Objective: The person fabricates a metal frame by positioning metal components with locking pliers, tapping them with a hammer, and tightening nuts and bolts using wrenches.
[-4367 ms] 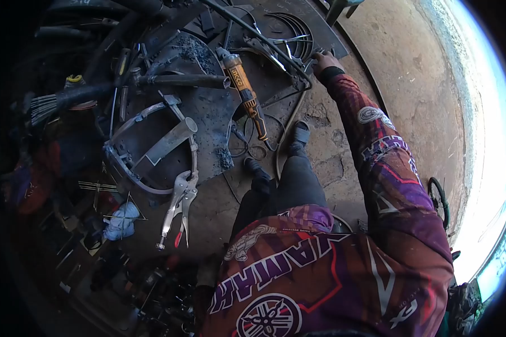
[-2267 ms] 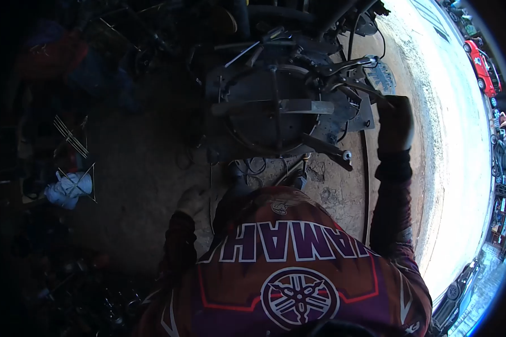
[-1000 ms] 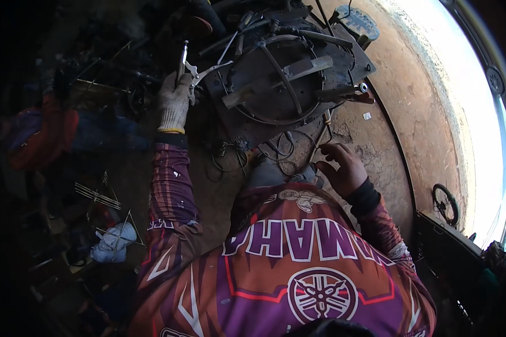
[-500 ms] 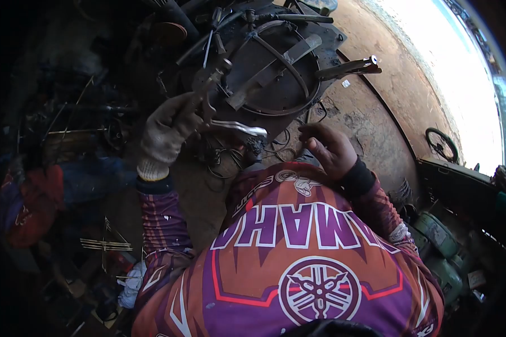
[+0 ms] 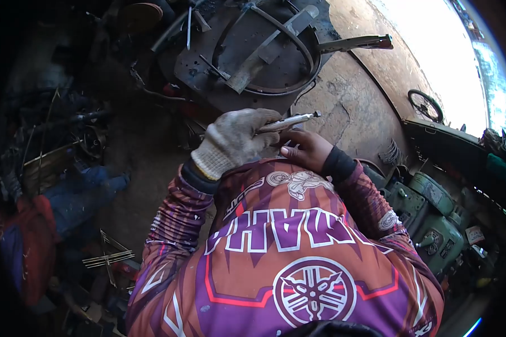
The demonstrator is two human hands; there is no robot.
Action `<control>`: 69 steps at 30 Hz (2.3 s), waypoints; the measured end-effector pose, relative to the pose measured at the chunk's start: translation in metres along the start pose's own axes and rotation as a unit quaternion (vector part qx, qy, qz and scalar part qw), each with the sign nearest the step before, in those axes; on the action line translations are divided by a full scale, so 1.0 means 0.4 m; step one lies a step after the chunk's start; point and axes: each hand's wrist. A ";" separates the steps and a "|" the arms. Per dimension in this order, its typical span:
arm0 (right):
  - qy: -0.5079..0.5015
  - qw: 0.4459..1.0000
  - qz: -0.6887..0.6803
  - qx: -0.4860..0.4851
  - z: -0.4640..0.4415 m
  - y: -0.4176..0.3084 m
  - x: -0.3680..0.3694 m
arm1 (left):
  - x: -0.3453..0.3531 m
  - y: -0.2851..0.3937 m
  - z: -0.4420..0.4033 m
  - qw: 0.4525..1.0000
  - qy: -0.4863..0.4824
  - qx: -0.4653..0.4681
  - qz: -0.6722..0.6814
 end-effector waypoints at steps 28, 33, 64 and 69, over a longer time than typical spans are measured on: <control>0.140 0.943 0.297 0.047 -0.091 -0.127 0.051 | -0.074 -0.081 0.040 0.957 0.155 0.087 -0.230; 0.260 0.932 0.252 0.031 -0.067 -0.115 -0.023 | -0.120 -0.079 -0.003 0.927 0.324 -0.098 -0.162; 0.292 0.898 0.322 -0.069 -0.198 -0.062 -0.028 | -0.113 -0.167 -0.093 0.888 0.238 -0.113 -0.376; 0.271 0.907 0.312 -0.085 -0.199 -0.058 -0.043 | -0.043 -0.177 -0.031 0.802 0.383 -0.034 -0.457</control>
Point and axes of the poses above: each hand's wrist, its own z-axis away from the middle knuckle, its own x-axis out of the palm, y = z × x
